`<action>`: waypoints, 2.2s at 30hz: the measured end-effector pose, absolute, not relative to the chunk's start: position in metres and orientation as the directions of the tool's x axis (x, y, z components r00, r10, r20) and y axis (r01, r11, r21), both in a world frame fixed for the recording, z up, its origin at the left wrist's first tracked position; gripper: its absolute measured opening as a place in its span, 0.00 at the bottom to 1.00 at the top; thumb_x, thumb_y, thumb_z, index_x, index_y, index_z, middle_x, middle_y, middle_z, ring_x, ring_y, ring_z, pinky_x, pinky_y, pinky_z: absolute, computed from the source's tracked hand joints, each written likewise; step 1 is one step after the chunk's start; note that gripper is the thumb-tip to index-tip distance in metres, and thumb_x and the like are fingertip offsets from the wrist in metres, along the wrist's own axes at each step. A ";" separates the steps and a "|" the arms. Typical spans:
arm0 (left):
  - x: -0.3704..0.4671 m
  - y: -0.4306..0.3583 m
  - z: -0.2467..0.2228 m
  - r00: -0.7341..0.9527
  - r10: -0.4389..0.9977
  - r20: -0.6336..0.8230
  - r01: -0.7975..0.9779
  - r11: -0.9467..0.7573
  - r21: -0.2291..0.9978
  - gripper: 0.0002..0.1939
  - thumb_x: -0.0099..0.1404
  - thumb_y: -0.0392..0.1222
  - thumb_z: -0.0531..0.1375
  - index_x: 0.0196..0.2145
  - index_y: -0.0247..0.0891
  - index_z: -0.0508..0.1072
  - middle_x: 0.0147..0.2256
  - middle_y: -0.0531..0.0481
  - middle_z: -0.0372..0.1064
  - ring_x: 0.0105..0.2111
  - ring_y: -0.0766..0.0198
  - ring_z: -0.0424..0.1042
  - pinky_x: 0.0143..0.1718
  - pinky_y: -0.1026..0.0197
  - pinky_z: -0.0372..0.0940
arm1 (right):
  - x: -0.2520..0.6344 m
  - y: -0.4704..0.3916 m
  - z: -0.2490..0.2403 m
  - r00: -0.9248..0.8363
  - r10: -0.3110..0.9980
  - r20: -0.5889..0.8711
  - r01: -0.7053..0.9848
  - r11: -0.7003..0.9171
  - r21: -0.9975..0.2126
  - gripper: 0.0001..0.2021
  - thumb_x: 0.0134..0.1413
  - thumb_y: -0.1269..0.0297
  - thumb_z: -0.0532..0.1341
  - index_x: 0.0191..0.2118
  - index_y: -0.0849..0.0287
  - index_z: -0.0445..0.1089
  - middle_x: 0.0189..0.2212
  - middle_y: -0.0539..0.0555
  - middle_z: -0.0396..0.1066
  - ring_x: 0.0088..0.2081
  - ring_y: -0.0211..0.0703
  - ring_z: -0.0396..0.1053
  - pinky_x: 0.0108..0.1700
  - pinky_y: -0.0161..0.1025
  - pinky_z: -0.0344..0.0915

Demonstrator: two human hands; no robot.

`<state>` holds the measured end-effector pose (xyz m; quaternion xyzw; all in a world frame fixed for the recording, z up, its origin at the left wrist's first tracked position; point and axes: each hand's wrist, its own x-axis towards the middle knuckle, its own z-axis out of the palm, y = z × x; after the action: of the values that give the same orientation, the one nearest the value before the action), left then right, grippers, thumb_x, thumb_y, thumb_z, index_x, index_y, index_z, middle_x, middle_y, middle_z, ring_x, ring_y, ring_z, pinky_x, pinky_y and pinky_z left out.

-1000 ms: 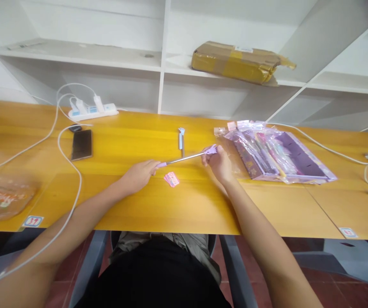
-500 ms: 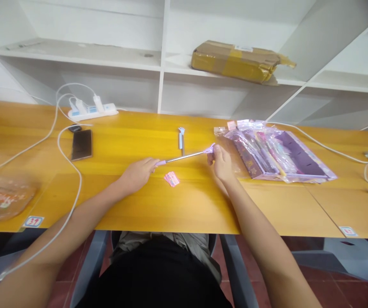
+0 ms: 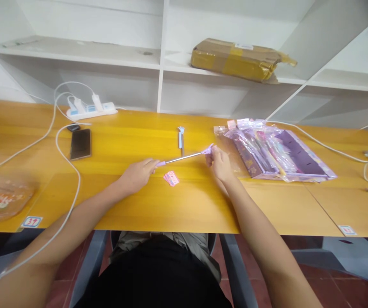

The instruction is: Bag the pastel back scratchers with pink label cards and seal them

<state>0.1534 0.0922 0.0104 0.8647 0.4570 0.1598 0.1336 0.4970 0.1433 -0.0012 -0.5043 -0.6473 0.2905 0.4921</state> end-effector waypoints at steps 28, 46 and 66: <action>0.150 0.096 0.001 0.530 0.831 0.167 0.732 -0.548 0.405 0.18 0.81 0.40 0.48 0.58 0.42 0.74 0.42 0.45 0.73 0.39 0.56 0.72 0.41 0.58 0.65 | 0.500 0.144 -0.011 -0.080 0.950 0.303 0.417 0.308 -0.855 0.37 0.66 0.23 0.48 0.26 0.53 0.68 0.18 0.51 0.66 0.22 0.44 0.63 0.28 0.42 0.59; 0.152 0.094 0.004 0.545 0.830 0.118 0.728 -0.538 0.426 0.18 0.81 0.41 0.47 0.55 0.39 0.75 0.41 0.44 0.75 0.38 0.56 0.73 0.41 0.57 0.66 | 0.498 0.138 -0.014 -0.276 0.933 0.231 0.545 0.350 -0.762 0.39 0.72 0.29 0.43 0.28 0.55 0.74 0.19 0.50 0.66 0.24 0.43 0.65 0.32 0.41 0.60; 0.162 0.089 -0.004 0.575 0.807 0.134 0.677 -0.562 0.476 0.21 0.79 0.37 0.51 0.60 0.41 0.78 0.54 0.43 0.80 0.52 0.54 0.79 0.55 0.55 0.72 | 0.484 0.125 -0.006 -0.487 0.870 0.074 0.749 0.460 -0.477 0.41 0.77 0.37 0.34 0.27 0.55 0.72 0.29 0.58 0.77 0.33 0.49 0.74 0.44 0.42 0.63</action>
<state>0.1617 0.0891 -0.0040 0.8669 0.4279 0.1710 0.1899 0.4839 0.1252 -0.0062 -0.4819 -0.8400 0.1947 0.1557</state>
